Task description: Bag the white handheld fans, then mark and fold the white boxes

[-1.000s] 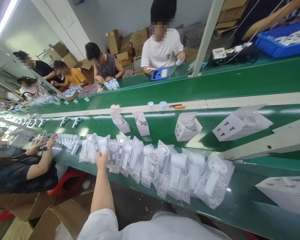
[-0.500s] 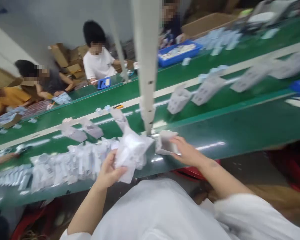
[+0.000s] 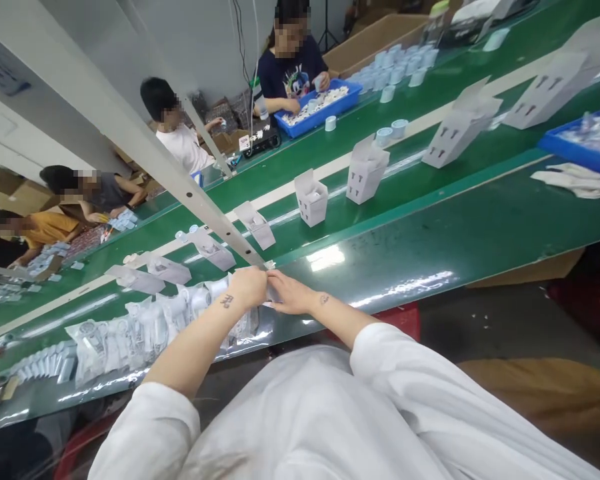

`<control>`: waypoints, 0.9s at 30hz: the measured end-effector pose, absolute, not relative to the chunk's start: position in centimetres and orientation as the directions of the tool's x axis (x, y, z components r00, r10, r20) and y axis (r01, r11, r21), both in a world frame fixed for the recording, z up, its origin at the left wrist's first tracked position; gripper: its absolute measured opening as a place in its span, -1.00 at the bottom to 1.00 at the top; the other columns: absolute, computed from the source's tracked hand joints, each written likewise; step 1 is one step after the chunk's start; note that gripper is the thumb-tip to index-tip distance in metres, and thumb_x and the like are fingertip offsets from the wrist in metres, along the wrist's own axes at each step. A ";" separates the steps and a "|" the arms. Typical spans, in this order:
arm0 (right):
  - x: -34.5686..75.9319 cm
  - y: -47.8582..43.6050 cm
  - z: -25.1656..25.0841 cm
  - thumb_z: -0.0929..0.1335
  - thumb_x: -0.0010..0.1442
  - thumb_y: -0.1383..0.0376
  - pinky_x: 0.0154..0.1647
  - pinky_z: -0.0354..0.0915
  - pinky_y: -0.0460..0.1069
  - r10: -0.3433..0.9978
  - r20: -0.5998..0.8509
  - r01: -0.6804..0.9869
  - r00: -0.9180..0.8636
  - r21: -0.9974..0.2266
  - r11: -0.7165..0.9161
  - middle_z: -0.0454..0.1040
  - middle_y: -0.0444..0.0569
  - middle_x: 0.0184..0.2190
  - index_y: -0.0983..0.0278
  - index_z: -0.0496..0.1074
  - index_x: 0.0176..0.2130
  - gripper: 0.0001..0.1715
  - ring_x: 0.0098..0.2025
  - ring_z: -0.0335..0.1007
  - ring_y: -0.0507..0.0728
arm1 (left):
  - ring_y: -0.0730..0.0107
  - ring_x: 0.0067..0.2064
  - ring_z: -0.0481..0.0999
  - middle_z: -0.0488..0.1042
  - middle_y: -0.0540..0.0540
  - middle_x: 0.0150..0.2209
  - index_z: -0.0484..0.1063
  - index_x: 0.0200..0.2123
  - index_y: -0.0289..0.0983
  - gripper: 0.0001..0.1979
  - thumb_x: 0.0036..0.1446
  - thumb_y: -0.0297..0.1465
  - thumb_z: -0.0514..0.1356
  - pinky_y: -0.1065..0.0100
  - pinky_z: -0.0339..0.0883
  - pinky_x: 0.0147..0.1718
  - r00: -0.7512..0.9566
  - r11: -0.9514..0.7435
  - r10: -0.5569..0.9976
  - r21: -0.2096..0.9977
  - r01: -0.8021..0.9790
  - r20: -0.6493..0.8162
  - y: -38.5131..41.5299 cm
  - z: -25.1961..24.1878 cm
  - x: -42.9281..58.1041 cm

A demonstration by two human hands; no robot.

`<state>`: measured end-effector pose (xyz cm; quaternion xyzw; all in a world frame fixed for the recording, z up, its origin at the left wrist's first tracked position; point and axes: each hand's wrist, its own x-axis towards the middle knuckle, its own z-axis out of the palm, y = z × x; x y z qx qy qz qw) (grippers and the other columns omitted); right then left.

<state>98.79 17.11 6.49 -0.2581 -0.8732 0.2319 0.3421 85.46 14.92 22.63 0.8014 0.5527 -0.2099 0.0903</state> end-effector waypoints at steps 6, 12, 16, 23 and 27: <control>100.8 17.4 4.3 0.40 0.08 0.30 0.19 0.25 0.32 0.682 0.501 0.300 -0.533 -0.642 0.706 0.04 0.19 0.13 0.21 0.12 0.06 -0.40 0.25 0.12 0.33 | 0.09 0.14 0.36 0.45 -0.26 -0.01 0.37 -0.01 -0.34 -0.72 0.23 -0.37 0.10 0.12 0.30 0.08 0.511 -0.534 0.810 0.000 0.846 -0.289 13.9 18.9 83.1; 100.5 16.7 4.1 0.41 0.10 0.16 0.06 0.38 0.34 0.739 0.388 0.285 -0.551 -0.745 0.603 0.17 0.18 0.16 0.16 0.16 -0.02 -0.48 0.14 0.33 0.38 | -0.02 0.31 0.13 0.42 -0.30 0.08 0.37 0.04 -0.34 -0.69 0.26 -0.47 0.02 -0.25 -0.05 0.24 0.511 -0.516 0.848 -0.001 0.857 -0.140 9.3 15.2 82.1; 101.7 17.3 7.7 0.39 0.05 0.16 -0.17 0.53 0.35 0.771 0.293 0.352 -0.565 -0.760 0.547 0.45 0.08 -0.12 0.02 0.18 -0.05 -0.52 -0.14 0.52 0.39 | 0.19 0.09 0.40 0.50 -0.21 -0.04 0.41 -0.05 -0.27 -0.75 0.26 -0.37 0.05 0.07 0.24 0.14 0.292 -0.348 0.933 0.324 0.880 0.208 2.6 15.3 78.6; 95.5 18.9 20.3 0.48 -0.07 0.03 -0.32 0.58 0.30 0.500 0.370 0.208 -0.783 -0.602 0.771 0.46 0.06 -0.07 -0.12 0.21 -0.01 -0.35 -0.25 0.54 0.36 | 0.27 -0.40 0.48 0.40 -0.01 -0.54 0.36 -0.53 -0.18 -0.82 0.06 -0.32 0.06 0.26 0.38 -0.35 -0.595 0.592 0.749 0.698 0.403 -0.292 -13.8 6.7 69.4; 81.1 19.7 25.3 0.44 0.06 0.09 -0.35 0.55 0.13 0.242 0.402 -0.069 -0.883 -0.622 0.780 0.38 0.03 -0.16 0.07 0.17 -0.07 -0.48 -0.23 0.47 0.23 | 0.18 -0.43 0.48 0.20 0.05 -0.63 0.18 -0.65 -0.14 -0.73 -0.11 -0.11 0.07 0.17 0.38 -0.33 -0.755 0.752 0.452 0.658 0.036 -0.475 -21.7 1.9 67.8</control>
